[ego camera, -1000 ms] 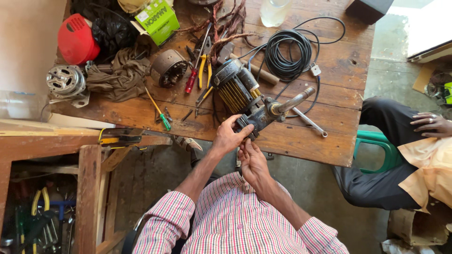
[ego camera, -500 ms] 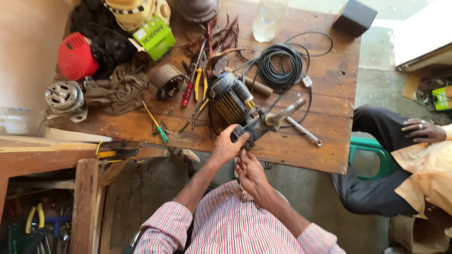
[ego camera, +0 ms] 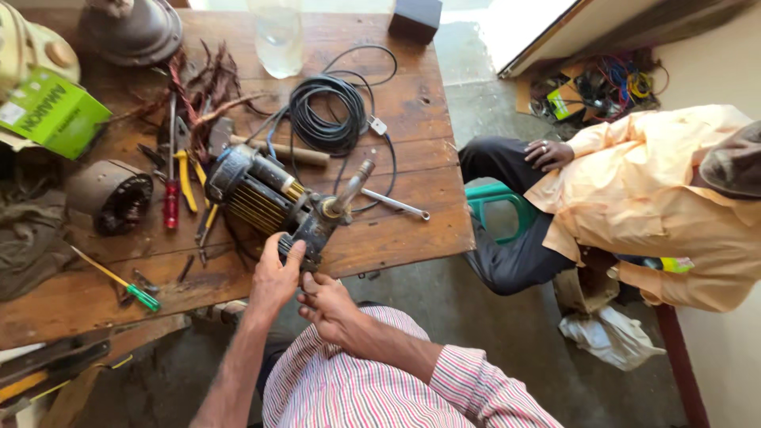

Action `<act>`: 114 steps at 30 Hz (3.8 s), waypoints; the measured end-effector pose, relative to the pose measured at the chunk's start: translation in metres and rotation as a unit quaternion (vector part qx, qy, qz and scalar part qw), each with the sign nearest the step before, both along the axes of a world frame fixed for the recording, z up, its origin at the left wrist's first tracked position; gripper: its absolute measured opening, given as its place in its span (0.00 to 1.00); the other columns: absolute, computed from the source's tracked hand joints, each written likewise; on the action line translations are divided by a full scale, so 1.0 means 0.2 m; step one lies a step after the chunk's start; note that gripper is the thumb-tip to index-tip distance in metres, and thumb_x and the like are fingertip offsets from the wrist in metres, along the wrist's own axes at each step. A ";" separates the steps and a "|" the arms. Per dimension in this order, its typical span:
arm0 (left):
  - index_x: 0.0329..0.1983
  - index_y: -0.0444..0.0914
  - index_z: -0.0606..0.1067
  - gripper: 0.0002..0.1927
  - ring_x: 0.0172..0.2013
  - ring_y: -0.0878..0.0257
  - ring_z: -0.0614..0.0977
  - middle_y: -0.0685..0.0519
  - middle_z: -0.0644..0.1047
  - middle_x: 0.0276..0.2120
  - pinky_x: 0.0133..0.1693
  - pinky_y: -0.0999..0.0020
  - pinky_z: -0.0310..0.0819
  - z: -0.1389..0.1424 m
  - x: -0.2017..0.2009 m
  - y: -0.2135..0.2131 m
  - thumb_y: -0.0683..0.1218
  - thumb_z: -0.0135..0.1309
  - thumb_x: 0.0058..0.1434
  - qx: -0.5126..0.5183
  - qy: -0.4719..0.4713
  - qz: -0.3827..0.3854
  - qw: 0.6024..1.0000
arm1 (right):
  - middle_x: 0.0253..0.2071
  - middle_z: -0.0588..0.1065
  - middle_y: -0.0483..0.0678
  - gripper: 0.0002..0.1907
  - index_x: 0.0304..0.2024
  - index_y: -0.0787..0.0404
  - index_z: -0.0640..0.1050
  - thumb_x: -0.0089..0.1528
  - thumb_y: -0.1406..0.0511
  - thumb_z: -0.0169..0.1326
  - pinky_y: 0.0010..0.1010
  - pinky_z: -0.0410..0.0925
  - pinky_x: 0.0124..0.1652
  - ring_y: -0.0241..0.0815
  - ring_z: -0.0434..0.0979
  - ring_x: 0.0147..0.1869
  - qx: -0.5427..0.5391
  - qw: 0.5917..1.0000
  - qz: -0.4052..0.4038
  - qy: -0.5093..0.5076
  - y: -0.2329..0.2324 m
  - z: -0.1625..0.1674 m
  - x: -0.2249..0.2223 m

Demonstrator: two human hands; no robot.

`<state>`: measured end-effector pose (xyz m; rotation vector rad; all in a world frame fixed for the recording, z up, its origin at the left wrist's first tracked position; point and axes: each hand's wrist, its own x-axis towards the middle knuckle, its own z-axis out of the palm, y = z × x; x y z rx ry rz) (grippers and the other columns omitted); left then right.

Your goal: The person sits at a wooden workbench and uses a spanner to loosen and unscrew fittings on an electric water pump mounted to a motor. They turn the pump, remove a small cap-like part by hand, work on the pump inlet, and continue loosening bolts on the assembly.

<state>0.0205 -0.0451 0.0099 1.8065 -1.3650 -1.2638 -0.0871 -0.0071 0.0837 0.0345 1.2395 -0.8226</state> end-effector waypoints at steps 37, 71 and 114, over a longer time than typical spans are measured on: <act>0.59 0.34 0.74 0.27 0.39 0.66 0.85 0.47 0.85 0.39 0.41 0.68 0.79 0.02 -0.04 -0.02 0.50 0.63 0.60 0.000 0.148 0.056 0.987 | 0.37 0.72 0.40 0.14 0.50 0.59 0.75 0.69 0.57 0.57 0.29 0.64 0.37 0.33 0.69 0.37 -0.031 0.998 -0.049 0.013 0.04 -0.34 -0.08; 0.56 0.32 0.69 0.34 0.43 0.65 0.84 0.48 0.82 0.42 0.41 0.65 0.82 0.02 0.00 -0.03 0.52 0.69 0.52 0.001 0.192 0.059 0.980 | 0.40 0.75 0.38 0.11 0.50 0.55 0.75 0.68 0.58 0.55 0.27 0.62 0.36 0.31 0.71 0.38 -0.048 0.996 -0.056 -0.047 0.06 -0.34 -0.08; 0.39 0.34 0.79 0.24 0.33 0.63 0.83 0.50 0.83 0.32 0.38 0.64 0.77 0.09 0.02 0.01 0.59 0.65 0.54 0.045 0.091 0.013 0.995 | 0.36 0.70 0.38 0.10 0.49 0.52 0.74 0.67 0.58 0.54 0.28 0.62 0.36 0.33 0.68 0.37 -0.002 0.999 -0.047 -0.021 0.03 -0.24 -0.10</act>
